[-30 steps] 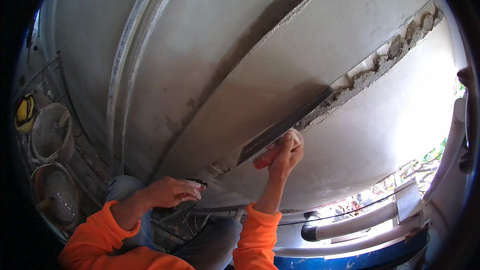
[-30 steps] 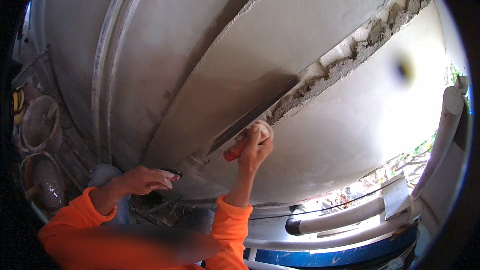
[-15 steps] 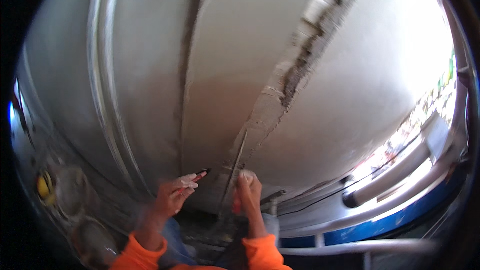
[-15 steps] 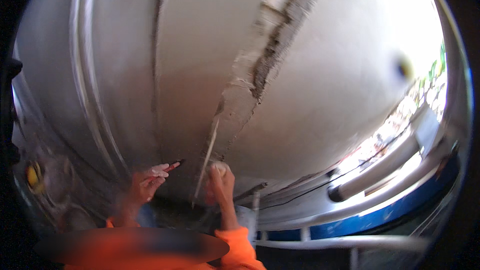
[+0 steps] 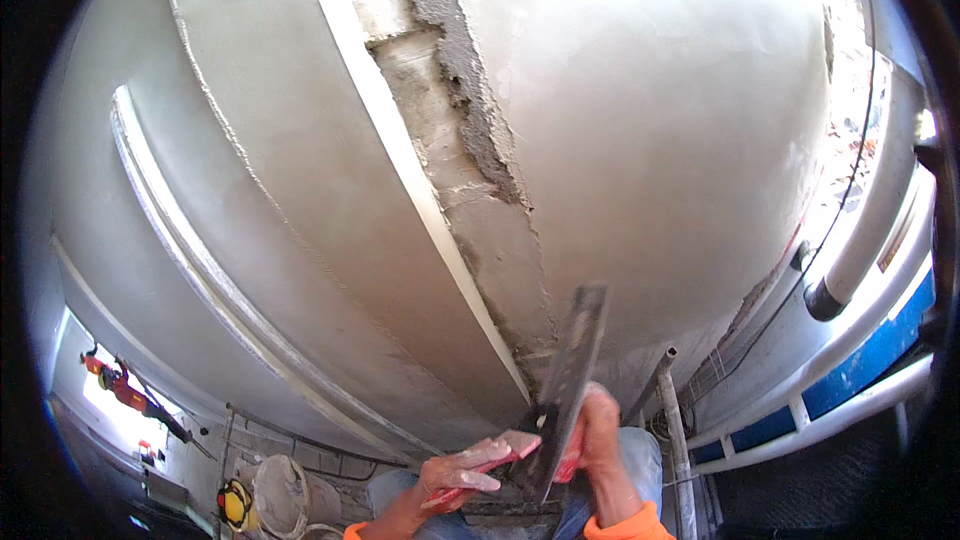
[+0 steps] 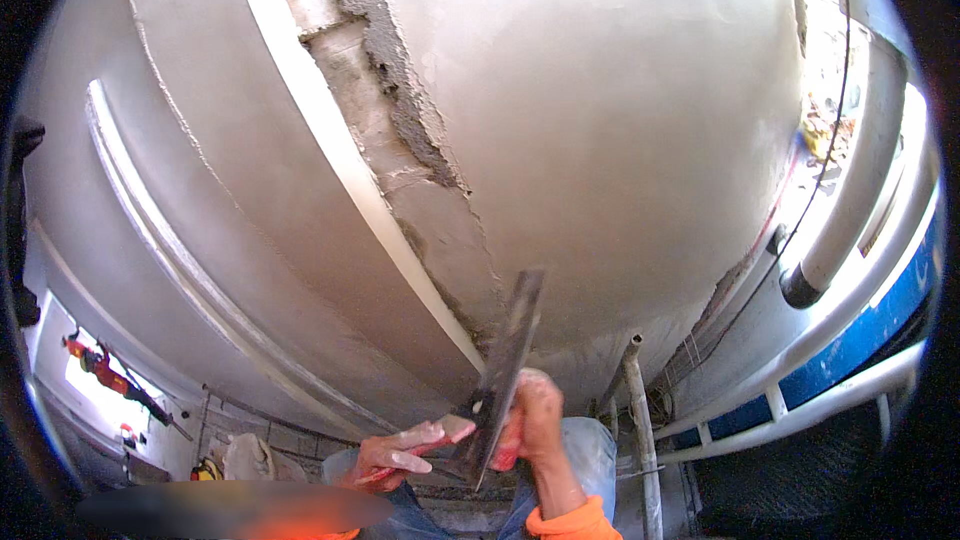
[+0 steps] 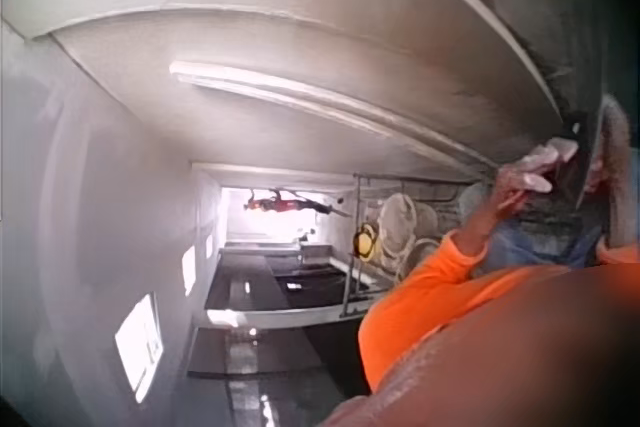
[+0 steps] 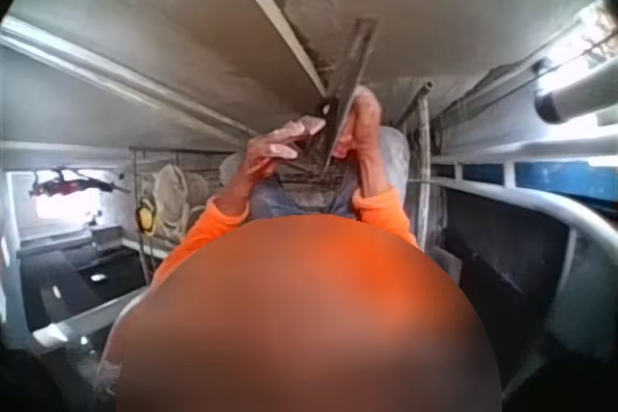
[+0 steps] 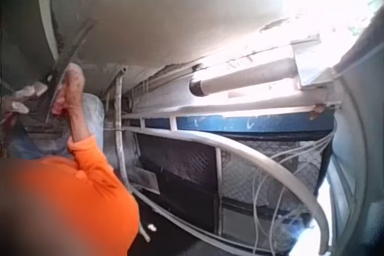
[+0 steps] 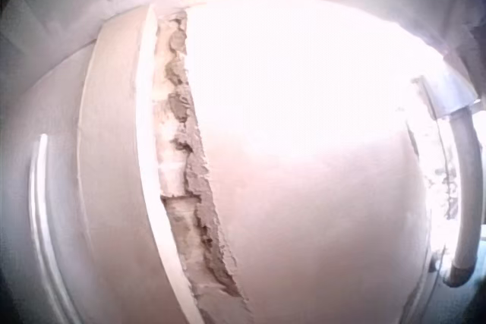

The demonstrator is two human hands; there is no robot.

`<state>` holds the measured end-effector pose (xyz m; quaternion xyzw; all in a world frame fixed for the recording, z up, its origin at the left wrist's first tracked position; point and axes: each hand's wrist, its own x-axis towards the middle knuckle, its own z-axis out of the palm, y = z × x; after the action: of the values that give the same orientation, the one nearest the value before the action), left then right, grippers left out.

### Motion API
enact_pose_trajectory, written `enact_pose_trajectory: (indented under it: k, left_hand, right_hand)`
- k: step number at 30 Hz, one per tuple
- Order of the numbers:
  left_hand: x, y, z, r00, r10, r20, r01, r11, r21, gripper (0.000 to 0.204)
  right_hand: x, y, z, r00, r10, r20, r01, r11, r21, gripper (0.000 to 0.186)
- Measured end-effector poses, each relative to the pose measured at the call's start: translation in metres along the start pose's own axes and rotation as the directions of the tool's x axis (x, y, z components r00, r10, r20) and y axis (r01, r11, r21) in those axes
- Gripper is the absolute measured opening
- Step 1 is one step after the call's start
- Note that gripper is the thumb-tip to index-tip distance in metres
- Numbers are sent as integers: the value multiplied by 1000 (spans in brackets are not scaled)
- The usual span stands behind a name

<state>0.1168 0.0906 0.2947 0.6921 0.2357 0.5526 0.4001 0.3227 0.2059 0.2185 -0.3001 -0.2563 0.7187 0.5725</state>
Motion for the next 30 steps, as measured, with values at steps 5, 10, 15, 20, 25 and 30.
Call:
enact_pose_trajectory:
  k: [5,10,15,20,25,30]
  left_hand:
    - [-50,-21,-18,926,-358,-122,375,910,178,22]
    - [-79,-53,-30,953,-278,-123,304,879,367,20]
    - [-87,-36,-35,959,-238,-154,280,882,380,20]
    - [-90,-11,-37,970,-156,-187,206,935,288,19]
    - [-96,-3,-37,956,-175,-237,205,973,110,17]
    - [-103,-3,-40,938,-226,-263,258,961,95,16]
  right_hand:
    - [28,-100,46,912,-409,30,409,901,-144,27]
    - [-11,-106,105,947,-271,175,303,933,-194,25]
    - [-22,-94,168,868,-461,186,496,825,-271,30]
    - [-2,-121,252,672,-607,424,740,562,-370,37]
    - [23,-136,310,517,-701,491,828,262,-496,37]
    - [40,-145,330,473,-725,501,844,211,-492,43]
